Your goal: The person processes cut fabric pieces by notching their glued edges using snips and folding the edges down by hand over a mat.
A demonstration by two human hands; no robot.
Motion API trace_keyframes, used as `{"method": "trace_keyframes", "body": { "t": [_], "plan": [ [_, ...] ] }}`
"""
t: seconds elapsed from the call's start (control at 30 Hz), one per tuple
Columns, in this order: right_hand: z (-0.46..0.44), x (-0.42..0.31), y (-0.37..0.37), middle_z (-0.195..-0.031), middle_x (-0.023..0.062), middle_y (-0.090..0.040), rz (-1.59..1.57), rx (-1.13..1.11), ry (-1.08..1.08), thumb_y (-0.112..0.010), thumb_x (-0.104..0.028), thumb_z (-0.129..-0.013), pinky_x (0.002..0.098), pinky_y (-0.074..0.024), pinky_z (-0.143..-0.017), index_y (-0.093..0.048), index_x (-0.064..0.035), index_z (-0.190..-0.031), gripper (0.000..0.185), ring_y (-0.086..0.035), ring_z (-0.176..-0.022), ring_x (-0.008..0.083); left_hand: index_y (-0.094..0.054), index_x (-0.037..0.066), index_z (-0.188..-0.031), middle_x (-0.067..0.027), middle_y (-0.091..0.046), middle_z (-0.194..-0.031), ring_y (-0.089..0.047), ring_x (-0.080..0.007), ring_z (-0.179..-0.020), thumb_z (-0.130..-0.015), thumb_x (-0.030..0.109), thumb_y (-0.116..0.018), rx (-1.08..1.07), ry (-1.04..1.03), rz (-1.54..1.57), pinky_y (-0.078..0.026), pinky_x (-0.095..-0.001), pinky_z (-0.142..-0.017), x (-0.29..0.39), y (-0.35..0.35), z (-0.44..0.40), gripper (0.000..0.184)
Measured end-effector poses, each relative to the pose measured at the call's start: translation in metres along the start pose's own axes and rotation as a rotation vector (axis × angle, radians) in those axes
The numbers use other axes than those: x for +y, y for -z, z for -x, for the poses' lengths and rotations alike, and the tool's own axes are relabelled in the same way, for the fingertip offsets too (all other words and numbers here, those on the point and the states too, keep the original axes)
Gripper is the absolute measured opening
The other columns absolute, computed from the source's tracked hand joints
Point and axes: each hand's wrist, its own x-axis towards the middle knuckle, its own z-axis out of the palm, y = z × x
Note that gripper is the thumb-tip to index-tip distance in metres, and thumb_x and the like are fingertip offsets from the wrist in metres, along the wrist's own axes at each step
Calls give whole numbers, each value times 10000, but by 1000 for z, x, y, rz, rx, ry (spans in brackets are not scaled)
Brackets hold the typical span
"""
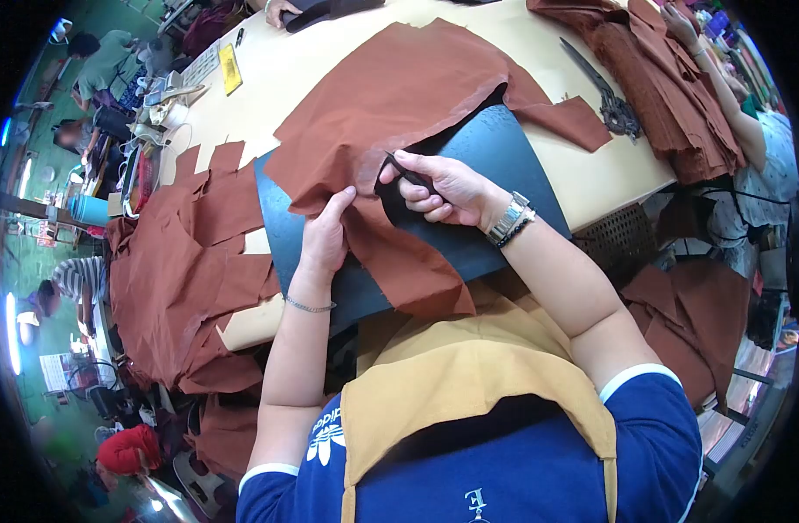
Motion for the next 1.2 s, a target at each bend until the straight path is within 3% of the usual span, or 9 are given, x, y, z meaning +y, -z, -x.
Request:
{"method": "trace_keyframes", "body": {
  "t": [0.73, 0.9, 0.93, 1.0, 1.03, 1.07, 1.1, 1.13, 1.2],
  "plan": [
    [1, 3, 1, -650, -54, -388, 72, -14, 26, -404, -418, -1040, 148, -251, -378, -549, -76, -1051, 372, -294, -477, 14, -533, 22, -1263, -97, -614, -1189, -612, -219, -1094, -920, 65, -574, 7, 2, 17, -495, -359, -954, 2, -1, -1, 348],
    [15, 0, -1, -650, -51, -382, 53, 33, 31, -393, -457, -1035, 160, -253, -387, -541, -85, -1062, 401, -285, -482, 21, -536, 11, -1278, -99, -622, -1202, -614, -199, -1096, -913, 66, -592, 102, -47, -146, -490, -342, -955, 8, 7, 18, 374],
    [24, -6, 1, -668, -31, -431, 136, 62, 84, -510, -460, -992, 203, -346, -435, -578, -64, -1043, 405, -370, -512, 54, -527, 7, -1295, -95, -625, -1201, -620, -201, -1084, -910, 65, -599, 81, -32, -191, -487, -343, -960, 14, 10, 32, 396],
    [45, -17, 5, -694, -8, -486, 757, 311, 429, -623, -432, -926, 228, -413, -515, -612, -45, -1028, 400, -444, -576, 76, -523, -4, -1296, -86, -626, -1190, -621, -196, -1077, -917, 54, -597, 191, -64, -236, -487, -337, -956, 12, 38, 61, 390],
    [57, -22, 6, -707, 4, -514, 1068, 431, 590, -680, -418, -893, 241, -447, -556, -629, -36, -1021, 407, -481, -608, 87, -305, 15, -1465, -104, -387, -1472, -418, -216, -1326, -915, 23, -601, 241, -56, -262, -333, -356, -1112, 16, 58, 76, 625],
    [73, -33, 8, -810, 67, -617, 1175, 589, 591, -786, -357, -789, 289, -505, -706, -661, -10, -1018, 434, -581, -736, 148, -176, 48, -1522, -101, -284, -1533, -335, -240, -1382, -916, 22, -595, 379, -262, -373, -254, -370, -1156, 26, 44, 90, 737],
    [81, -37, 28, -902, 127, -658, 1374, 717, 714, -799, -338, -756, 329, -522, -764, -650, -5, -1087, 493, -638, -817, 210, -93, 67, -1540, -112, -218, -1561, -279, -259, -1413, -919, 39, -590, 360, -465, -604, -197, -388, -1178, 38, 47, 95, 797],
    [91, -44, 37, -918, 109, -647, 1456, 813, 630, -805, -292, -758, 315, -513, -767, -630, 9, -1113, 497, -624, -818, 191, -84, 80, -1542, -131, -236, -1555, -293, -264, -1409, -920, 61, -588, 374, -612, -708, -203, -401, -1173, 48, 54, 96, 801],
    [108, -54, 56, -964, 109, -647, 1553, 891, 529, -795, -227, -762, 308, -506, -800, -607, 26, -1147, 498, -627, -859, 189, -257, 77, -1502, -149, -325, -1513, -320, -285, -1398, -918, 91, -591, 313, -814, -1077, -237, -411, -1156, 76, 53, 79, 673]
  ]
}}
